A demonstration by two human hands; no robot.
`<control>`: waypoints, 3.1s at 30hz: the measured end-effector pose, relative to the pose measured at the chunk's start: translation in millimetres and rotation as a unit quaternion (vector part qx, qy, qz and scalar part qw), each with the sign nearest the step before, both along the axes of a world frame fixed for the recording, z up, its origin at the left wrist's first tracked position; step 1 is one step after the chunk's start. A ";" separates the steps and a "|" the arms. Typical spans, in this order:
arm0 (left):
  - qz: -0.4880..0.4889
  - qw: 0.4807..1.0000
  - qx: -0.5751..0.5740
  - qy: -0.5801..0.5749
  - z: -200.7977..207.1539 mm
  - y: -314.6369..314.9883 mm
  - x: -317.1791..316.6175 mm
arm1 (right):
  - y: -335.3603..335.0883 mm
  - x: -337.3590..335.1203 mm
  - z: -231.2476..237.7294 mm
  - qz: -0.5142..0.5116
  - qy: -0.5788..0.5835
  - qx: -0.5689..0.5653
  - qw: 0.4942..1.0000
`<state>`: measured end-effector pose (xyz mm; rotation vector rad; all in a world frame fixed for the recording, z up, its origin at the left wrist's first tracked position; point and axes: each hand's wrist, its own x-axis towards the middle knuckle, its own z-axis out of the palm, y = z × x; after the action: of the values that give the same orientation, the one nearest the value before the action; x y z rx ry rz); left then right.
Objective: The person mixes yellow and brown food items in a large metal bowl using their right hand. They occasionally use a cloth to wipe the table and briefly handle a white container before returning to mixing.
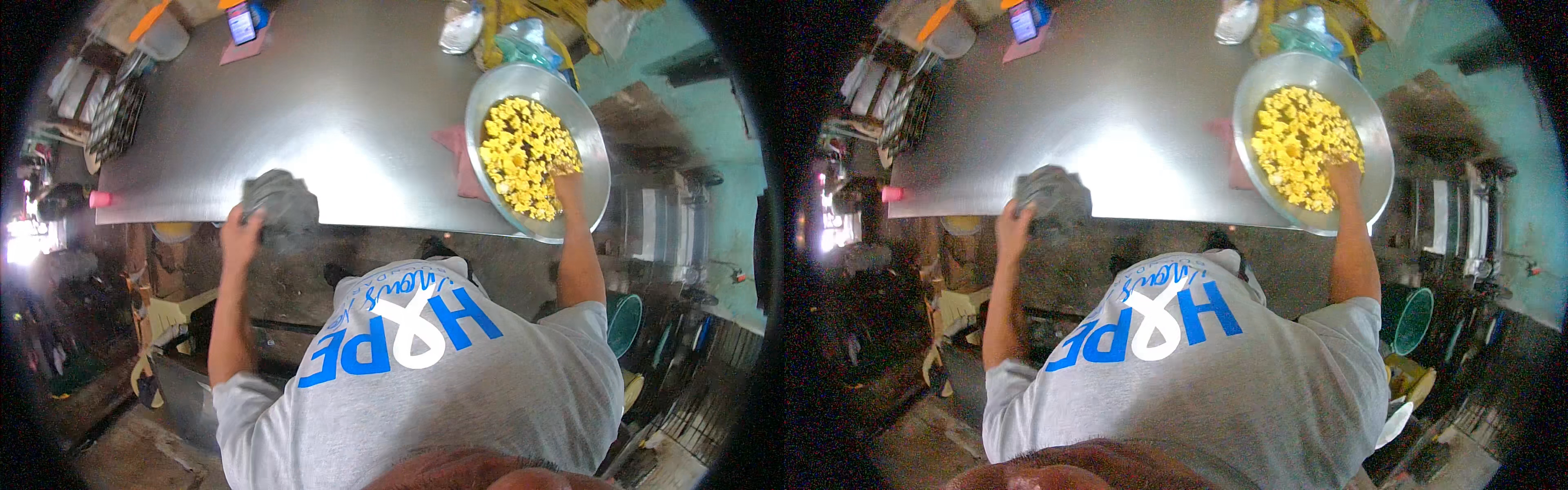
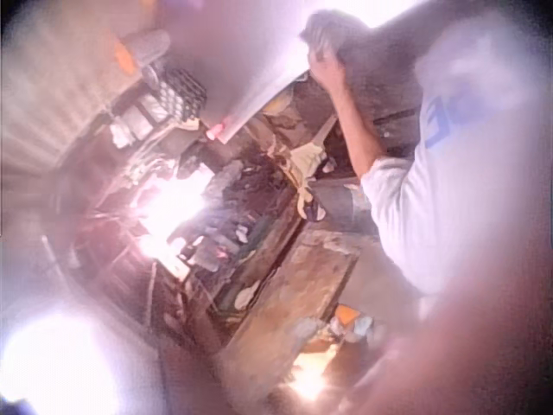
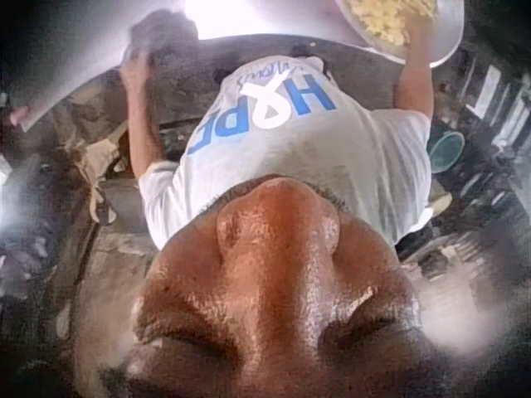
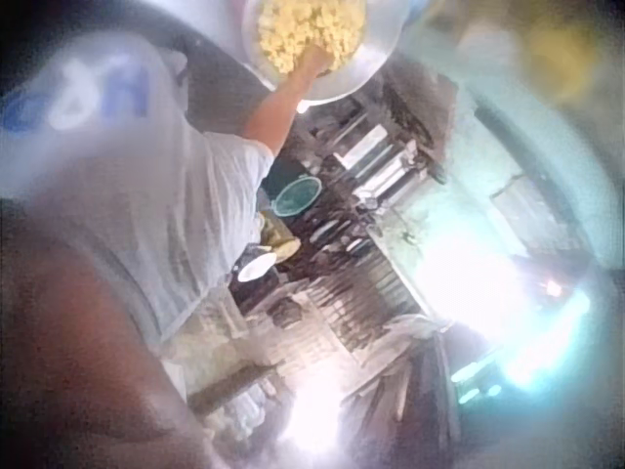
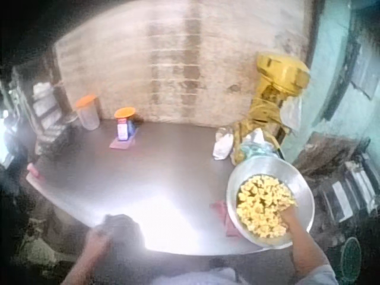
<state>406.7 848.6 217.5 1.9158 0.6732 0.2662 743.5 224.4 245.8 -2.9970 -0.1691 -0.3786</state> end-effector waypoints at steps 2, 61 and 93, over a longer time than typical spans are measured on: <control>-0.119 0.947 0.291 -0.071 -25.8 -12.2 55.0 | 19.9 -1.5 -28.3 0.045 0.044 -0.064 0.996; 0.045 0.930 0.355 0.083 -68.8 -292.3 205.8 | 35.3 64.1 -16.9 0.129 0.222 0.065 0.964; 0.055 0.955 0.280 0.083 -74.9 -246.4 197.5 | 37.7 77.1 -27.1 0.120 0.235 0.054 0.963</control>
<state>604.2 602.2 142.6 2.4653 0.8850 0.4017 820.7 262.1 218.7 -2.8132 -0.4397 0.3356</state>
